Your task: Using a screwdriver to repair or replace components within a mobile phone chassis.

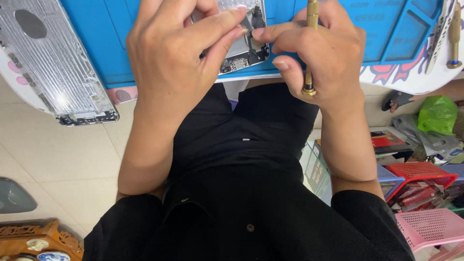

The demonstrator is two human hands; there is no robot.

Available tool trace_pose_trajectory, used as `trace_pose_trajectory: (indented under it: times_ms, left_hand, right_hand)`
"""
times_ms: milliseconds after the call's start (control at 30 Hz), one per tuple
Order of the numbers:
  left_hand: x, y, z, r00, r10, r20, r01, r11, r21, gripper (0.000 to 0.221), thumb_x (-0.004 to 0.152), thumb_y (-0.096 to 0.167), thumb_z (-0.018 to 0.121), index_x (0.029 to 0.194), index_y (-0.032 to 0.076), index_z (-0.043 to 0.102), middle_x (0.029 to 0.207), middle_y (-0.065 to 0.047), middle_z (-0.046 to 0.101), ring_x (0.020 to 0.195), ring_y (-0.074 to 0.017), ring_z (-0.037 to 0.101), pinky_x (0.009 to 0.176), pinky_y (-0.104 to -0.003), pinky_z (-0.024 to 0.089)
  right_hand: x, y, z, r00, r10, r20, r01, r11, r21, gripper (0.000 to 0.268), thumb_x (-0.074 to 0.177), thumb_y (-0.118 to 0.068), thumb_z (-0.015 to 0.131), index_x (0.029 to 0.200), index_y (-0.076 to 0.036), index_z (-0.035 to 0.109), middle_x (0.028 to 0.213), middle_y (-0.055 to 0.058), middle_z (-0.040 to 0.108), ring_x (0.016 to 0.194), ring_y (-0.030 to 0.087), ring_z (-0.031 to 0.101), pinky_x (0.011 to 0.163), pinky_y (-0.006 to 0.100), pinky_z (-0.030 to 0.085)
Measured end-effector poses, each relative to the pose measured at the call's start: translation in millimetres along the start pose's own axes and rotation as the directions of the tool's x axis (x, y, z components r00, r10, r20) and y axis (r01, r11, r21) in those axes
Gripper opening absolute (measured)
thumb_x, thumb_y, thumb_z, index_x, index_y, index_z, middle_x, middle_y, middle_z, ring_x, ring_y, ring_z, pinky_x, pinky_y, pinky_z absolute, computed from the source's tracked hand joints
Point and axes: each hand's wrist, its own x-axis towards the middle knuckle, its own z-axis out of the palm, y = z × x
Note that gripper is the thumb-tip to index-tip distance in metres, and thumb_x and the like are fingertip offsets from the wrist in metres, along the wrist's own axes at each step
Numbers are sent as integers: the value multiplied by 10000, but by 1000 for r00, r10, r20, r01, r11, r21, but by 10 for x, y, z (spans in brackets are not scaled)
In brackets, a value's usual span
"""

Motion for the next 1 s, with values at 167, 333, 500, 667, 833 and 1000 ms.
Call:
trace_pose_trajectory:
  times_ms: [167, 333, 500, 667, 833, 1000]
  left_hand:
    - [-76, -31, 91, 998, -4, -64, 3, 1000, -12, 187, 946, 141, 852, 1123, 138, 793, 1002, 10, 626, 956, -197, 567, 788, -350, 466]
    - [-73, 46, 69, 996, -11, -84, 9, 1000, -26, 180, 963, 133, 837, 1134, 144, 781, 1041, 1, 638, 990, -209, 573, 823, -359, 478]
    - [-104, 23, 136, 993, -107, -42, 104, 992, -73, 169, 966, 177, 864, 1127, 177, 812, 990, 9, 633, 1010, -206, 594, 834, -362, 485]
    - [-58, 87, 132, 992, -85, -97, 81, 996, -45, 183, 941, 180, 856, 1117, 168, 808, 981, -5, 647, 977, -224, 588, 811, -368, 482]
    - [-44, 78, 145, 988, -61, -139, 61, 998, -2, 178, 918, 168, 868, 1078, 125, 804, 970, -11, 690, 922, -246, 602, 784, -391, 475]
    - [-52, 96, 126, 988, -64, -143, 55, 996, -68, 163, 929, 159, 841, 1085, 151, 793, 997, -6, 695, 953, -238, 616, 803, -371, 489]
  right_hand:
    - [-26, -1, -26, 1000, -22, 11, 21, 999, 40, 112, 1101, -165, 610, 1022, -87, 606, 1185, -5, 767, 953, 246, 576, 891, 338, 519]
    - [9, -42, -22, 999, -39, -3, 39, 998, 44, 25, 1043, -84, 630, 1028, -75, 611, 1190, -1, 762, 953, 234, 588, 874, 334, 520]
    - [108, -144, -76, 999, -14, -34, 15, 1000, 26, 99, 982, -56, 728, 969, -71, 631, 1130, -8, 766, 916, 244, 583, 796, 343, 504]
    - [43, -101, -45, 999, -24, -38, 26, 999, 30, 95, 992, -41, 719, 1021, -83, 638, 1129, -20, 758, 929, 225, 602, 791, 320, 504]
    - [53, -131, -59, 998, -47, -51, 49, 998, 30, 124, 988, -14, 712, 1085, -81, 672, 1100, -17, 747, 917, 225, 595, 788, 333, 496]
    - [64, -152, -65, 998, -39, -52, 41, 999, 25, 135, 980, -14, 719, 1089, -83, 677, 1086, -17, 743, 890, 220, 595, 786, 333, 494]
